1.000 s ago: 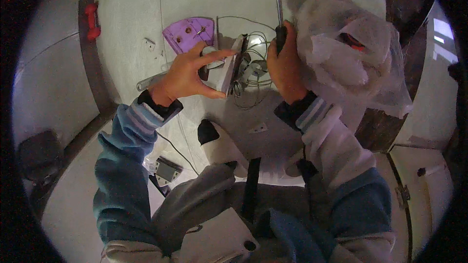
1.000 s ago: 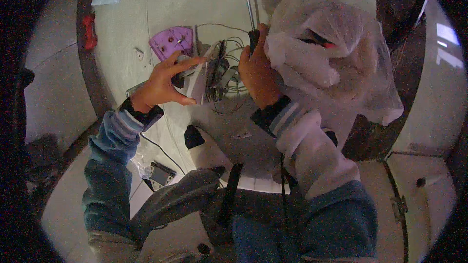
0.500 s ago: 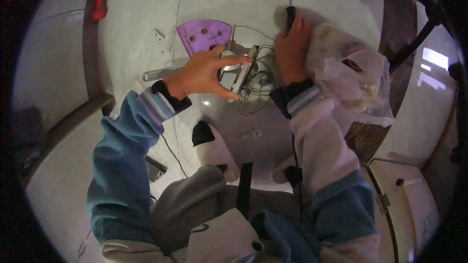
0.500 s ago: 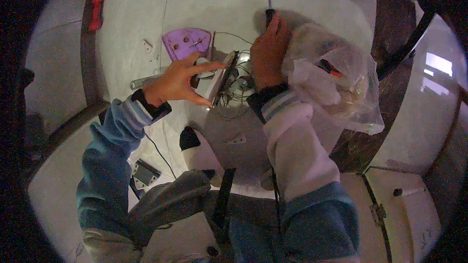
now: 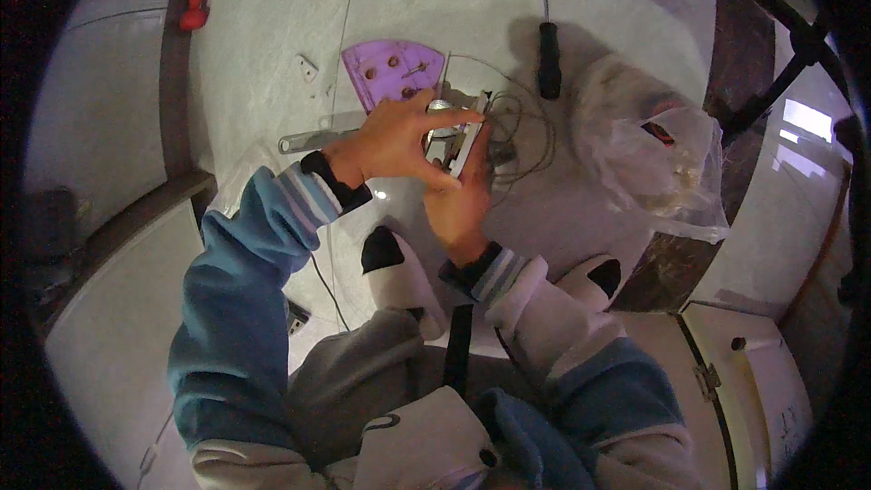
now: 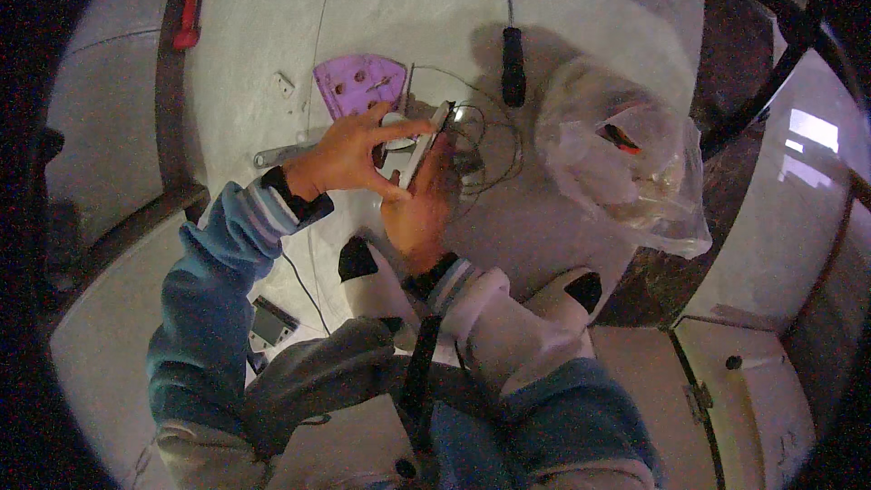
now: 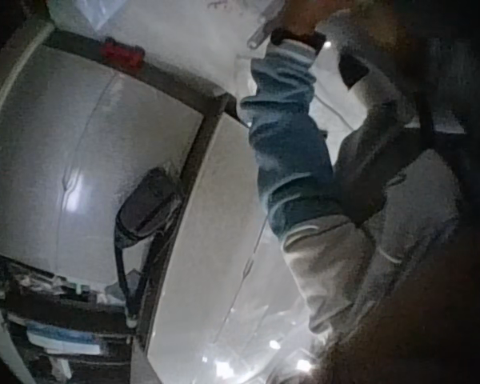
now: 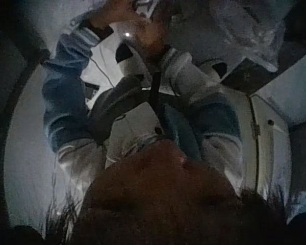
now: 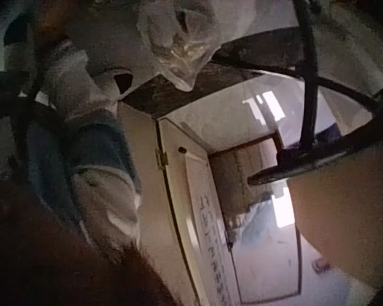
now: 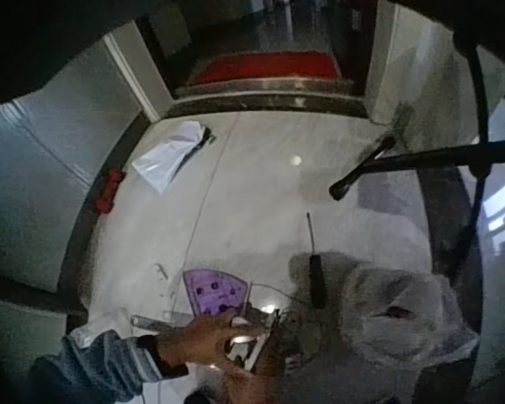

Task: The person assembles a small appliance by attaching a purple plastic base to a white housing. They use a screwdriver to fasten screws and a wrench to tighten components, then place a white triangular cover over the assembly.

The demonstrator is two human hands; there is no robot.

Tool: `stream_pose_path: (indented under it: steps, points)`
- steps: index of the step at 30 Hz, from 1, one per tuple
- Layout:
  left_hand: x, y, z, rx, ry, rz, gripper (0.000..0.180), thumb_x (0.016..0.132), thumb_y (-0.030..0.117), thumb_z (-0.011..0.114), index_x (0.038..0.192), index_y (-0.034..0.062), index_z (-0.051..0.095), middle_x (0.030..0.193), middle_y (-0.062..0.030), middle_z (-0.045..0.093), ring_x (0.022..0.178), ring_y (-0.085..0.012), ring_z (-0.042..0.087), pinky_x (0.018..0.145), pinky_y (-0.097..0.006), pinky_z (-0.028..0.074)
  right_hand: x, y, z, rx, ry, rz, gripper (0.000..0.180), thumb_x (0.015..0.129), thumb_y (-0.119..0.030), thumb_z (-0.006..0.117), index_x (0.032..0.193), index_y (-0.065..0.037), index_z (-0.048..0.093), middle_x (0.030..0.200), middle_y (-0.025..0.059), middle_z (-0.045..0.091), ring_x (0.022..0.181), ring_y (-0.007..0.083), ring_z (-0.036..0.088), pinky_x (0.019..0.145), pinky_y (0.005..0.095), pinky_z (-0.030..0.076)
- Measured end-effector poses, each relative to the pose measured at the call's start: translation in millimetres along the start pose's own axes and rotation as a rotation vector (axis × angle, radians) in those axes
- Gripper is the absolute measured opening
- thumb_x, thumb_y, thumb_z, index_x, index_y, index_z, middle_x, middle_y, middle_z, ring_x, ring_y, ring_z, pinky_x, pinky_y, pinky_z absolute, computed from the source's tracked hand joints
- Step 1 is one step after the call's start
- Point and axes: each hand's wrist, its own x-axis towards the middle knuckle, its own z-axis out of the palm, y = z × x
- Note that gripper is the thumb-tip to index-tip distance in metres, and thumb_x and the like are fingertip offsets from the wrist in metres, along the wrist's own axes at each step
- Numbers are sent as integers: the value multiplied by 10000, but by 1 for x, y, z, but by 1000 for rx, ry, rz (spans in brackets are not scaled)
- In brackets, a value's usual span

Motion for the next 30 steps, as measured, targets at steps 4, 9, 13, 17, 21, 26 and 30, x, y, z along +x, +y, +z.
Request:
stream_pose_path:
  steps: [4, 9, 13, 17, 21, 26, 30]
  points:
    - [-1, 1, -1, 41, -5, -15, 827, 549, 552, 793, 1303, 335, 532, 938, -147, 528, 788, -346, 590, 665, -433, 473, -2, 0, 3, -29, 27, 61, 837, 770, -26, 626, 1469, -26, 166, 1299, 221, 495, 1138, 392, 518, 911, 405, 450]
    - [-3, -1, 0, 23, 28, -4, 846, 559, 530, 802, 1324, 312, 518, 909, -120, 518, 782, -326, 589, 662, -412, 466, -6, 4, 8, -80, 74, 16, 824, 779, -26, 623, 1469, -30, 171, 1271, 247, 513, 1096, 407, 542, 889, 433, 460]
    - [-13, -13, -12, -273, -45, -209, 801, 622, 257, 847, 1346, 227, 506, 1067, -129, 585, 957, -280, 584, 849, -364, 466, -5, 6, 8, -108, 41, 97, 809, 798, -39, 607, 1475, -46, 164, 1279, 272, 501, 1069, 426, 555, 876, 444, 466]
    - [-17, -30, -27, -139, 77, -270, 708, 707, 162, 803, 1348, 170, 502, 1087, -97, 596, 980, -207, 569, 863, -306, 455, -5, 7, 5, -129, 80, 9, 777, 813, -39, 575, 1474, -48, 167, 1275, 283, 498, 1056, 445, 554, 874, 448, 466]
    - [-6, -46, -45, -116, 227, -259, 654, 733, 273, 721, 1343, 311, 489, 1030, -105, 588, 886, -275, 621, 778, -351, 513, -6, 8, 4, -20, 11, 99, 777, 811, -38, 569, 1475, -47, 166, 1283, 291, 487, 1093, 450, 530, 907, 449, 450]
    - [29, -68, -76, 397, 154, -257, 661, 749, 175, 650, 1363, 328, 457, 958, -125, 555, 846, -293, 616, 724, -393, 526, -5, 12, 4, -73, 22, 0, 787, 810, -58, 577, 1478, -54, 161, 1285, 299, 475, 1133, 452, 505, 930, 437, 442]
    - [77, -99, -88, 605, 179, -92, 649, 773, 136, 616, 1366, 342, 448, 947, -141, 540, 836, -311, 608, 717, -400, 529, -4, 14, 2, -62, 39, -7, 775, 823, -87, 579, 1479, -55, 167, 1291, 296, 467, 1132, 442, 509, 929, 424, 445]
